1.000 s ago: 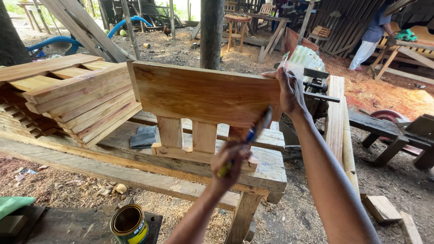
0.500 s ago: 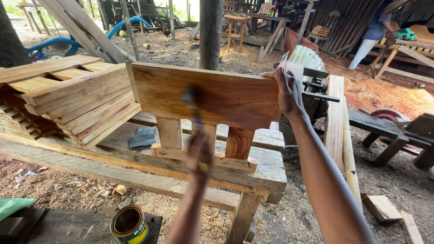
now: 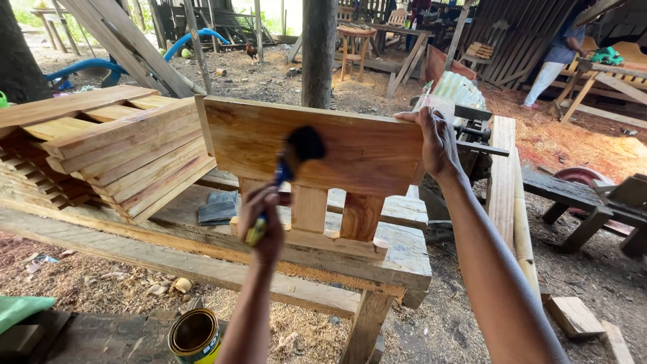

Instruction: The person applies a dark wood stain to a wooden chair backrest using a paintbrush. They repeatedly dip the brush into a can of stain and cover the surface, including the edges and the vertical slats, while holding the piece on a workbench.

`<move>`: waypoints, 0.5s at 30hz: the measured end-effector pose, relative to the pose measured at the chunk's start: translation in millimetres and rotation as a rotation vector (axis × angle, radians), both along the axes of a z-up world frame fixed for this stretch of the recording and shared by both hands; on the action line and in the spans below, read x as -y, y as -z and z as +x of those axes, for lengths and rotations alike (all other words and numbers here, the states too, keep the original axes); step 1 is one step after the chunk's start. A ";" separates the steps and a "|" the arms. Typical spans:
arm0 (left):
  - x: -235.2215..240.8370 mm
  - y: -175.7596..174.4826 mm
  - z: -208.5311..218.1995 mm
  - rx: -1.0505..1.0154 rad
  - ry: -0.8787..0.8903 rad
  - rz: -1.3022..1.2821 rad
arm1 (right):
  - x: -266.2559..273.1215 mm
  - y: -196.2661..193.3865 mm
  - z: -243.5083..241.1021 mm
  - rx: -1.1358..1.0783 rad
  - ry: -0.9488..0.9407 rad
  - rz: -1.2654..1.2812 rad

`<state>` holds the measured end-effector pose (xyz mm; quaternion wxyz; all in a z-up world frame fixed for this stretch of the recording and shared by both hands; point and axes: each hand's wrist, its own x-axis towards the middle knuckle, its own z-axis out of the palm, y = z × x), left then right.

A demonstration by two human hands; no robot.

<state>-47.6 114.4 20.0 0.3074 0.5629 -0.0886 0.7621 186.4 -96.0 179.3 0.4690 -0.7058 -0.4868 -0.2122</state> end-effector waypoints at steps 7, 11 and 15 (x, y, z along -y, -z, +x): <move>-37.7 -11.9 -39.1 0.144 -0.402 -0.073 | -3.0 1.2 6.1 -0.009 -0.002 0.013; 27.1 -31.1 -10.9 0.122 0.081 -0.017 | -1.9 -0.8 4.4 -0.013 0.006 0.015; 60.6 -52.3 30.2 0.021 0.402 -0.005 | 3.0 -1.9 -0.7 0.007 -0.004 0.014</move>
